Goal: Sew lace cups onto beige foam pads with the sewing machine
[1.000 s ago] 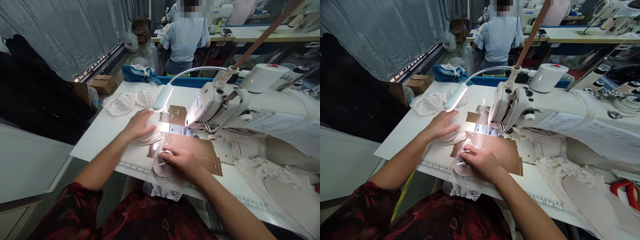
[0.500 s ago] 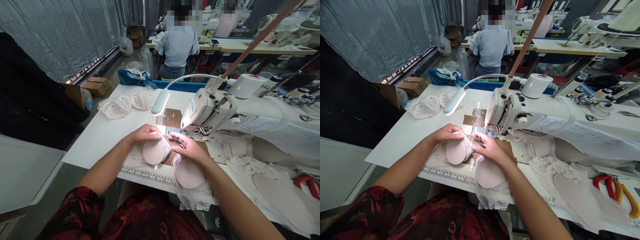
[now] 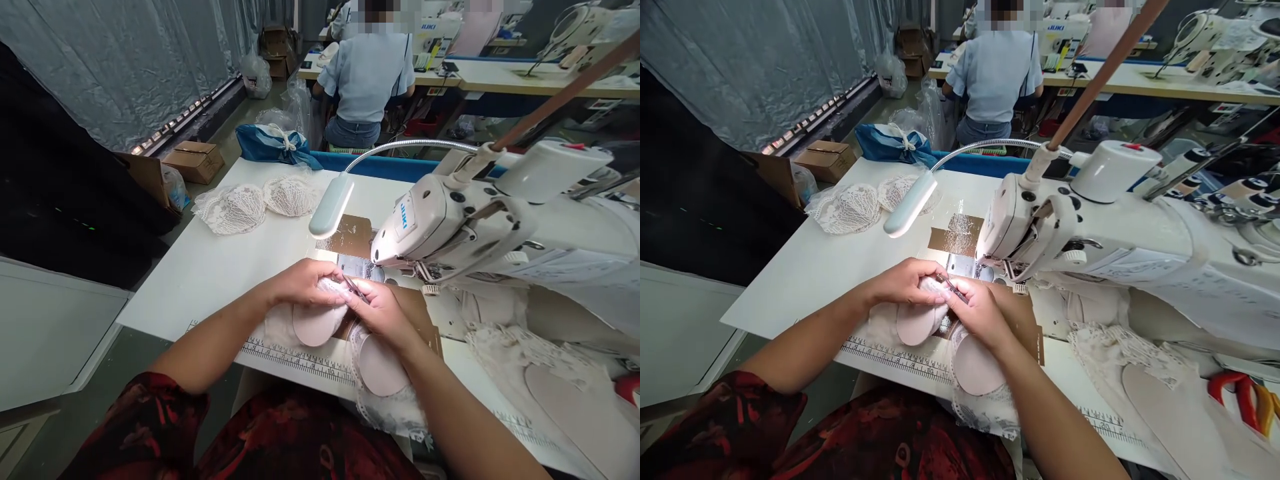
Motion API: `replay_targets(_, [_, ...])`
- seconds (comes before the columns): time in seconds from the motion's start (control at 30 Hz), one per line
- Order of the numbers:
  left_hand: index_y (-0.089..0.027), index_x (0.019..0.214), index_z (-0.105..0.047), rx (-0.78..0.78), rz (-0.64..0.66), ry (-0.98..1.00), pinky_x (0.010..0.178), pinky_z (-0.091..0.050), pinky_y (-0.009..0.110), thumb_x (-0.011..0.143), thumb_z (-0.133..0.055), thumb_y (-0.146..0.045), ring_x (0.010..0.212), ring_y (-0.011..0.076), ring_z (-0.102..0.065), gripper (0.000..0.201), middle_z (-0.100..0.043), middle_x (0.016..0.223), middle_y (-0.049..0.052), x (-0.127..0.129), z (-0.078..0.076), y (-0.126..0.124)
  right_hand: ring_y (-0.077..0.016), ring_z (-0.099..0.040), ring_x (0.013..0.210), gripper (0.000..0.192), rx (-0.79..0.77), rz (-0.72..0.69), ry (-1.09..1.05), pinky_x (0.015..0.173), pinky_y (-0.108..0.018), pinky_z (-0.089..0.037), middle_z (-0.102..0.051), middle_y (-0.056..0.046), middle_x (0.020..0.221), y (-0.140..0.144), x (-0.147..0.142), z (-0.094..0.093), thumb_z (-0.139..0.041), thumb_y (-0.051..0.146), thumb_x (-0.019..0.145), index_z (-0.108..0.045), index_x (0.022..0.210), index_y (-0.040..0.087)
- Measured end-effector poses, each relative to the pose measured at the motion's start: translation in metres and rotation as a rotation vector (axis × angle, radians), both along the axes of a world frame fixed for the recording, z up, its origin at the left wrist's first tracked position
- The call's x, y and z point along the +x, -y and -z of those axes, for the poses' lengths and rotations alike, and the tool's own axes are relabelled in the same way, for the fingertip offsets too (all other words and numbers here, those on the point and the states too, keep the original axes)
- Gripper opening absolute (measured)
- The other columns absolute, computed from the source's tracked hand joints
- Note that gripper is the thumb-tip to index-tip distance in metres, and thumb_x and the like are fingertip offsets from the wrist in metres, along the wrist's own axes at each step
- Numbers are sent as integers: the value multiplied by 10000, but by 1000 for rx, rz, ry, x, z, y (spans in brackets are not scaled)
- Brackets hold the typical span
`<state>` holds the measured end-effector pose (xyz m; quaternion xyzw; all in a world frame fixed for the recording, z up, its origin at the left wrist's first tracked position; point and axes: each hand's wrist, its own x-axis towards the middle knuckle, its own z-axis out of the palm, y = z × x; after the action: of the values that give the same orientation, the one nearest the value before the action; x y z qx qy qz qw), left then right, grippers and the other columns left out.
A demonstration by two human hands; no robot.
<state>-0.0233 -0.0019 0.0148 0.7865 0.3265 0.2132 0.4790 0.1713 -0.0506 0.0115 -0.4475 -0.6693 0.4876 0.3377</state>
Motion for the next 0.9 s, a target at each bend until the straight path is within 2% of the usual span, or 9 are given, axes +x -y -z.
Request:
replay_targets(0.07, [-149,881,-658,-110,13,18,706,-439,247,768,-672,-412,803,153,-582,287,-650,874,30,2,1,0,-217,-623,931,232,-5,31,-13,851,-357,-489,-692,-56,954,1,1,1,-556,394,876,-659,954,202])
replay_targets(0.17, [-126,720,-629,-209,22,19,603,-389,213,773,-657,-400,682,118,-521,280,-574,711,-2,0,0,-1,-219,-626,975,292,-13,94,-28,858,-352,-498,-685,-73,1039,0,9,5,-590,415,855,-632,1050,202])
replay_targets(0.23, [-120,731,-643,-283,53,23,592,-386,209,777,-649,-401,673,114,-510,285,-563,709,0,-1,-2,-1,-204,-634,912,367,-15,100,-32,798,-336,-516,-670,-79,1038,-1,16,8,-564,454,866,-591,1134,203])
replay_targets(0.3, [-117,790,-669,-350,80,37,615,-407,213,781,-645,-403,700,122,-525,286,-583,742,12,-3,-4,-1,-173,-624,767,402,-19,81,12,708,-323,-519,-658,-67,954,-2,25,9,-489,485,902,-567,1180,207])
replay_targets(0.4, [-121,824,-689,-394,95,60,651,-424,218,793,-643,-397,738,131,-541,283,-608,775,25,-3,-5,-1,-161,-598,699,379,-20,51,104,682,-319,-507,-647,-38,841,-5,33,7,-459,478,917,-612,1144,215])
replay_targets(0.53, [-121,860,-704,-403,94,84,699,-430,230,813,-632,-380,776,142,-553,273,-635,821,39,-2,-3,1,-195,-634,822,328,-60,24,105,751,-326,-513,-685,-50,908,-5,32,0,-595,441,838,-655,1045,193])
replay_targets(0.63, [-113,820,-697,-375,99,64,638,-388,220,815,-627,-394,708,122,-513,289,-597,739,22,-1,-1,1,-205,-644,829,315,-116,-10,87,729,-331,-521,-695,-68,932,-4,28,-2,-617,427,819,-650,1008,177])
replay_targets(0.77, [-111,674,-638,-374,119,59,549,-296,208,791,-643,-420,614,91,-417,330,-478,621,-15,1,-1,1,-210,-644,851,255,-51,-57,115,741,-338,-519,-701,-66,934,-2,23,-2,-598,403,843,-669,971,193])
replay_targets(0.9, [-110,656,-616,-410,118,66,541,-279,209,772,-661,-411,607,90,-395,325,-450,613,-19,2,0,0,-204,-645,849,231,37,-62,137,755,-332,-512,-702,-49,933,-1,20,-1,-592,383,853,-678,978,209])
